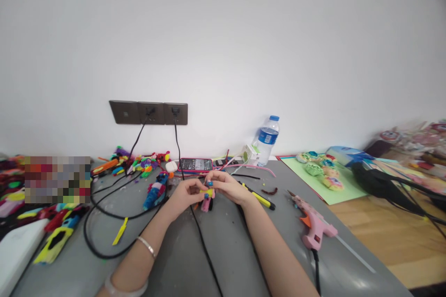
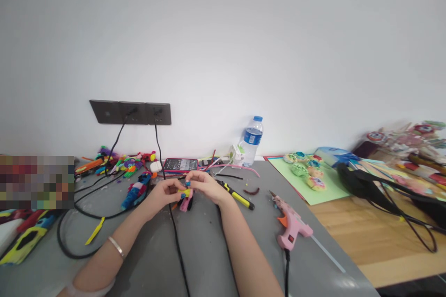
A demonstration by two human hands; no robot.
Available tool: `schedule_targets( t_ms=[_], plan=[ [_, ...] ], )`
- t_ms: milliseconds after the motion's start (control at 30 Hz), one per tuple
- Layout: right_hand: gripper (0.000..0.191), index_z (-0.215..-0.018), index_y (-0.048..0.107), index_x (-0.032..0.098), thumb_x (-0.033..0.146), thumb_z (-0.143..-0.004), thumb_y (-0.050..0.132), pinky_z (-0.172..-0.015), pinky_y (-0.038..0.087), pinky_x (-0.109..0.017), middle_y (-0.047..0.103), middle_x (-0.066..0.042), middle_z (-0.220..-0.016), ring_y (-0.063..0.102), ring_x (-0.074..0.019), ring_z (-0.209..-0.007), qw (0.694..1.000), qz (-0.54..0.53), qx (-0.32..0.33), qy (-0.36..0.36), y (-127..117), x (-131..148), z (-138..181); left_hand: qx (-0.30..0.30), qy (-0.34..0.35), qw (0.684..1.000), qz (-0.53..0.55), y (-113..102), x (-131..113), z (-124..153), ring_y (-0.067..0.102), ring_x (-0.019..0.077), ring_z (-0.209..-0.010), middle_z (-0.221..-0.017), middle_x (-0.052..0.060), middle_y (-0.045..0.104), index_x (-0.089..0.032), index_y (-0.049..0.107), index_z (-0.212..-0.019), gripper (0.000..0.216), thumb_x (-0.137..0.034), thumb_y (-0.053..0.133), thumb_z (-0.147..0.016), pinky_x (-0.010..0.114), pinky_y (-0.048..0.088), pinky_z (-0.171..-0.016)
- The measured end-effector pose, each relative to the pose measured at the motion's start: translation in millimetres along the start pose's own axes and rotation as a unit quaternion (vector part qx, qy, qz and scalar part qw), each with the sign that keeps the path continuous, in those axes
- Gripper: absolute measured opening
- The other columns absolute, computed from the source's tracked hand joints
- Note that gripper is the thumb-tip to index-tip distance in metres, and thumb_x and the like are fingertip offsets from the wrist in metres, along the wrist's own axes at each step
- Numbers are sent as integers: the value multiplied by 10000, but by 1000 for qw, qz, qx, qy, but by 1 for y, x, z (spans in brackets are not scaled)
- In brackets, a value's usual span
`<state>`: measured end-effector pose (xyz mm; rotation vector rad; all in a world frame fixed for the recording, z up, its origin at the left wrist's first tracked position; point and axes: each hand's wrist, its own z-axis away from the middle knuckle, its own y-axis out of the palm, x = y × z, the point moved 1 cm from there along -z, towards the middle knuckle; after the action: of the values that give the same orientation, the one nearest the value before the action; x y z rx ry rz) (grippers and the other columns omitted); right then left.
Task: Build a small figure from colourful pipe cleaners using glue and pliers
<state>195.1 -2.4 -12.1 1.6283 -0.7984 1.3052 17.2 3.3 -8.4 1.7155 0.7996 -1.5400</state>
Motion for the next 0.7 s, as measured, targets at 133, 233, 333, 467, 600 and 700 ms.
schedule_targets(
  t_ms=[133,233,333,467,600,700],
  plan=[
    [223,-823,609,186,358,-760,736,-579,452,-239,585,23,-714,560,-114,-588,998,25,-19,-45,2,0,-3,-43,35,998,-35,-3,5,-5,670,170,-725,-772,42,726,-159,620,-708,199,-286,768,-667,282,504,-698],
    [220,-828,618,192,383,-780,716,-597,477,-259,594,14,-719,569,-124,-599,995,46,-38,-77,2,1,-4,-79,57,994,-46,-5,9,-7,661,168,-706,-734,25,709,-163,609,-695,182,-251,760,-645,280,503,-691],
    [204,-812,639,195,372,-768,730,-625,485,-262,601,-5,-826,569,-119,-638,991,55,-52,-108,3,2,-5,-105,67,991,-42,-5,12,-8,656,165,-698,-728,15,697,-167,598,-695,179,-226,752,-625,276,501,-676],
    [182,-791,667,197,357,-753,744,-679,489,-274,595,-33,-959,575,-129,-726,987,79,-64,-127,3,3,-5,-134,91,986,-43,-3,13,-8,634,150,-675,-705,3,666,-165,595,-695,156,-212,732,-636,264,498,-660],
    [180,-808,684,196,354,-751,748,-757,484,-288,597,-58,-1026,578,-166,-885,983,101,-68,-138,3,3,-5,-165,119,978,-40,0,13,-7,612,137,-655,-695,-6,637,-163,601,-703,141,-228,720,-662,255,497,-645],
    [187,-815,688,196,361,-752,748,-780,479,-294,601,-64,-1025,571,-176,-928,981,108,-68,-149,3,4,-5,-190,137,972,-38,2,12,-6,610,140,-659,-693,-2,637,-164,616,-712,127,-239,713,-681,253,497,-644]
  ],
)
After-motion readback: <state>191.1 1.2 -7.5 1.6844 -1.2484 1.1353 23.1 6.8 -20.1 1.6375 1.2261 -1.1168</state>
